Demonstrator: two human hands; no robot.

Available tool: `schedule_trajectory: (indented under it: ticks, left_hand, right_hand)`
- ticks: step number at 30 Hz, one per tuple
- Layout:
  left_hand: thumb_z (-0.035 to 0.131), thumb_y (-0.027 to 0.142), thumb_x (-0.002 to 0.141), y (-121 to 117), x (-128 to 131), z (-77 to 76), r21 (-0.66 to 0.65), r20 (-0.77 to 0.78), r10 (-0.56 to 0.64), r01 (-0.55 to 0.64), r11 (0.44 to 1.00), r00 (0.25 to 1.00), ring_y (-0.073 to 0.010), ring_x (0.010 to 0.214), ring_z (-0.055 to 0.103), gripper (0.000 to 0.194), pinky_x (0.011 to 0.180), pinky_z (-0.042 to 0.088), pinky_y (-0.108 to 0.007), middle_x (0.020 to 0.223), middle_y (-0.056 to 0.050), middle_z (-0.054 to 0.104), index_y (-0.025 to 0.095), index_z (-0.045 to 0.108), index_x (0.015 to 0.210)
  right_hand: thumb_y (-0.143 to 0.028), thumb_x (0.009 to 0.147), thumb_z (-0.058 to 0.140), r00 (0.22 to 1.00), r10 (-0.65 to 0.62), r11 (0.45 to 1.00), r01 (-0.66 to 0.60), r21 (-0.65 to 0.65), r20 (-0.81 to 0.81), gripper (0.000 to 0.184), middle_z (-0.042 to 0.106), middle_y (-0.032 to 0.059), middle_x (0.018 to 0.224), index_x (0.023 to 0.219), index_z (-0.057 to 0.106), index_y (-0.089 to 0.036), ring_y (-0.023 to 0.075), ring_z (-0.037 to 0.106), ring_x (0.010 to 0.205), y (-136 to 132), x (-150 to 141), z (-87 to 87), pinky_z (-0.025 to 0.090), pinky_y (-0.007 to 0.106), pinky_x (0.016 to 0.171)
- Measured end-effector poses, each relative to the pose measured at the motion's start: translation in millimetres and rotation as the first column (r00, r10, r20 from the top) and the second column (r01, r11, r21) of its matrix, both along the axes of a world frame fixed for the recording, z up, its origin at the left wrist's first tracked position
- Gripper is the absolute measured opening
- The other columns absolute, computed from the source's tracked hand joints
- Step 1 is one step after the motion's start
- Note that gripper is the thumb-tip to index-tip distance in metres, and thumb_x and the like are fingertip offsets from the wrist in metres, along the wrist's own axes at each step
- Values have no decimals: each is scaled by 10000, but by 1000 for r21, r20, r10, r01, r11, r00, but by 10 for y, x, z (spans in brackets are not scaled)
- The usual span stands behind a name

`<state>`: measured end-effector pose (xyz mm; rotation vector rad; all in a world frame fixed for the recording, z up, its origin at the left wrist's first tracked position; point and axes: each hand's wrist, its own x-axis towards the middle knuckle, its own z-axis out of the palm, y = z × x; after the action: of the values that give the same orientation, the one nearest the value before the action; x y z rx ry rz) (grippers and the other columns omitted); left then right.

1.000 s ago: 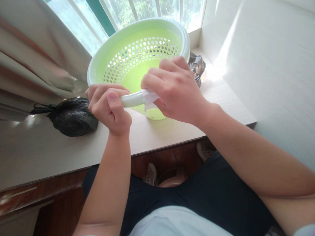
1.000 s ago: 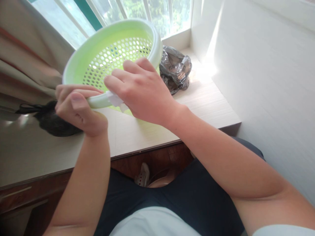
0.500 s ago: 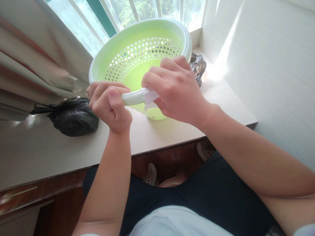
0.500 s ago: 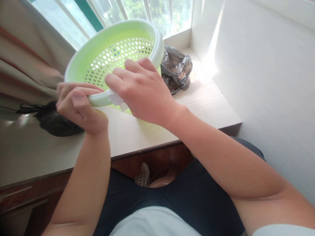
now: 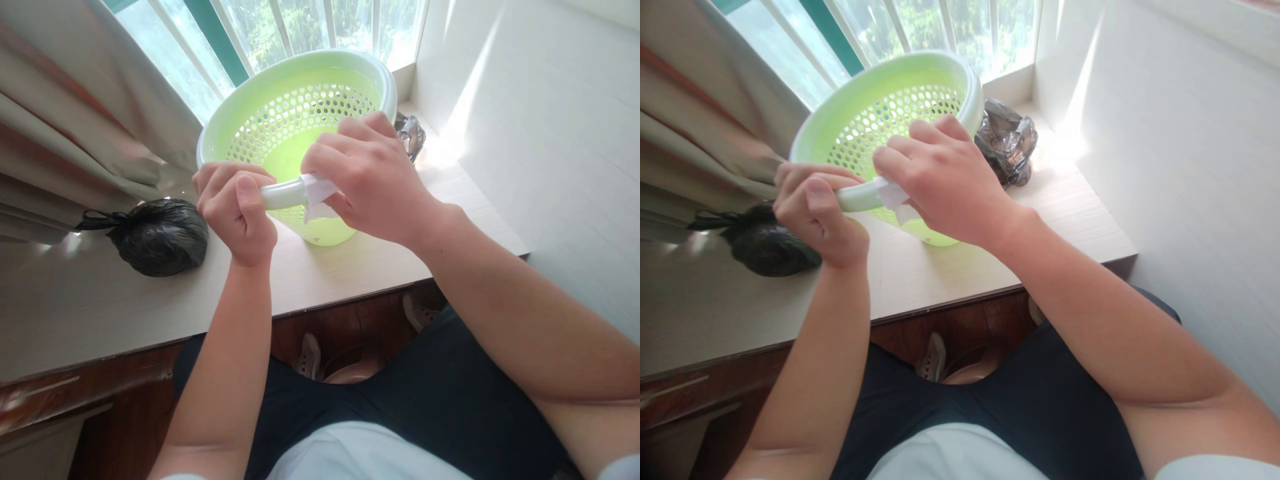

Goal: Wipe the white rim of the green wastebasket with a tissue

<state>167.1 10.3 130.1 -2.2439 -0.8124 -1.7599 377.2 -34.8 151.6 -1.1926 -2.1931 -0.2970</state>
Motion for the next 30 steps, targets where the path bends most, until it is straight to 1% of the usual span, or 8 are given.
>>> schedule_trajectory:
  ticks: [3, 9, 13, 18, 26, 30]
  left_hand:
    - [393, 410, 1151, 11, -12, 1, 14, -14, -5, 5, 1000, 1000, -181, 795, 587, 571, 870, 428, -453, 750, -25, 722, 226, 696, 703]
    - [321, 497, 1156, 0, -37, 6, -41, -69, 87, -90, 995, 994, -176, 808, 613, 623, 898, 450, -469, 763, 0, 723, 251, 659, 694]
    - [355, 467, 1148, 0, -24, 14, -5, -35, 67, -67, 998, 997, -188, 791, 633, 588, 851, 461, -488, 741, 5, 726, 266, 657, 686]
    - [326, 472, 1150, 0, -36, 29, -24, -80, 110, -112, 993, 991, -180, 800, 663, 594, 865, 472, -491, 744, 12, 731, 265, 640, 690]
    - [346, 439, 1139, -6, -44, 54, -22, -84, 101, -103, 994, 991, -179, 777, 653, 574, 856, 470, -487, 737, 7, 732, 267, 645, 680]
    - [391, 418, 1116, 19, -32, 44, -1, -36, 47, -47, 999, 998, -201, 741, 626, 546, 832, 449, -484, 719, -14, 735, 259, 658, 668]
  right_hand:
    - [-204, 1060, 502, 1000, 12, 1000, -12, 15, 23, 121, 716, 48, 1066, 1100, 613, -229, 280, 607, 1072, -6, 9, 1, 411, 475, 1017]
    - [-213, 1056, 521, 999, 41, 999, -40, 33, -25, 102, 695, 52, 1033, 1077, 621, -221, 277, 599, 1059, 6, 26, -40, 402, 473, 998]
    - [-206, 1042, 525, 994, 79, 995, -74, 73, -75, 109, 682, 45, 1024, 1092, 619, -231, 273, 596, 1054, 31, 35, -92, 405, 479, 998]
    - [-206, 1023, 544, 993, 75, 993, -66, 97, -93, 88, 676, 41, 972, 1079, 602, -241, 278, 606, 1041, 40, 33, -105, 419, 478, 984]
    - [-197, 1017, 538, 990, 95, 990, -82, 116, -107, 90, 659, 23, 963, 1063, 591, -254, 267, 591, 1019, 55, 45, -109, 401, 468, 978]
    - [-202, 1012, 543, 990, 99, 988, -86, 125, -103, 99, 664, 24, 976, 1081, 590, -255, 266, 572, 1012, 65, 53, -128, 384, 461, 985]
